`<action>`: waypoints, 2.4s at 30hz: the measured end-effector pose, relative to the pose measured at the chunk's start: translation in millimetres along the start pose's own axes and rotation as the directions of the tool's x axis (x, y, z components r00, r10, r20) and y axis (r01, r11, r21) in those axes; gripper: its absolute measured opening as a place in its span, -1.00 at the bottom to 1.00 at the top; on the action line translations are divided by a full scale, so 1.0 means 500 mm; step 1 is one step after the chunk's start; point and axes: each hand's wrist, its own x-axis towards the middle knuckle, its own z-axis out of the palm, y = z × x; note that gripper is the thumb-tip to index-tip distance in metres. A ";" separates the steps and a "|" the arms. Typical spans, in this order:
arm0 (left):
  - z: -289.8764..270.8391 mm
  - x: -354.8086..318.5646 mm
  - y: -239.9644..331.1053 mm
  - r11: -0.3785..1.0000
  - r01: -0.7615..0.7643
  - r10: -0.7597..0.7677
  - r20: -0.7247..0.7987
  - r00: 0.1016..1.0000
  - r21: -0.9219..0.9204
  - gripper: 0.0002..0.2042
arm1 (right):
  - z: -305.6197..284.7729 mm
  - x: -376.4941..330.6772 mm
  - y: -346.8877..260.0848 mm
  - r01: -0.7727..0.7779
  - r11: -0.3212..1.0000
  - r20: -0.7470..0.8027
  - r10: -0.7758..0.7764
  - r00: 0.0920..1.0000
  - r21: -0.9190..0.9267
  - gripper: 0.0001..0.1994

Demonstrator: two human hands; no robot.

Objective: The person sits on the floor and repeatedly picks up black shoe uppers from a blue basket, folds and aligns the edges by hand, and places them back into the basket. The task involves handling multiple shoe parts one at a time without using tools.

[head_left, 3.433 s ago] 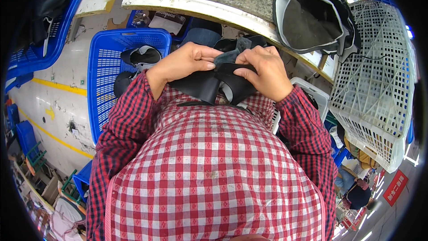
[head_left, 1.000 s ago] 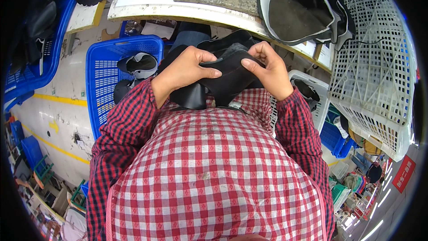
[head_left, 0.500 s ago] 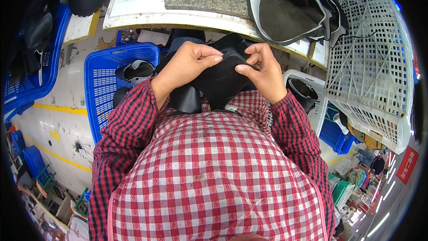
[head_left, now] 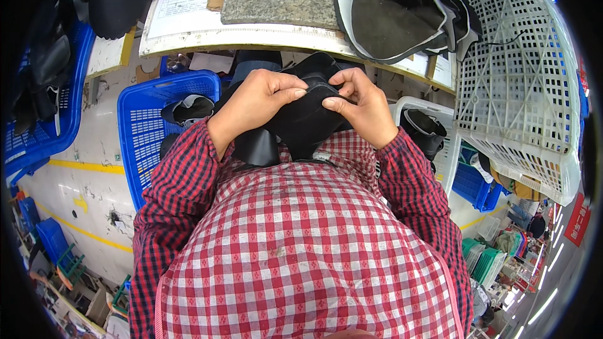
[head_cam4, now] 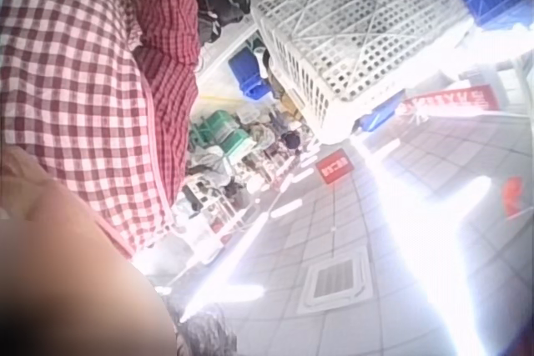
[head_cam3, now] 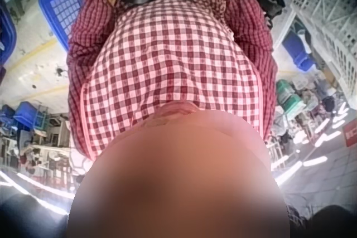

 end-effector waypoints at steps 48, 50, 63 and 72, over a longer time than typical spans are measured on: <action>-0.169 -0.132 0.325 0.654 -0.032 0.723 -0.613 0.318 0.756 -0.86 | -0.082 0.060 -0.315 0.627 0.771 -0.390 -0.545 0.742 0.115 -0.70; -0.175 -0.098 0.312 0.626 -0.049 0.741 -0.574 0.349 0.778 -0.76 | -0.020 0.100 -0.294 0.637 0.770 -0.363 -0.589 0.723 0.020 -0.53; -0.196 0.049 0.023 0.813 0.021 0.452 -0.654 0.606 0.582 -0.33 | 0.074 0.172 -0.011 0.252 0.847 0.149 -0.356 0.922 0.467 -0.59; -0.214 0.080 0.026 0.824 0.079 0.422 -0.700 0.576 0.562 -0.23 | 0.157 0.106 0.079 0.104 0.942 0.560 -0.276 0.781 0.318 -0.73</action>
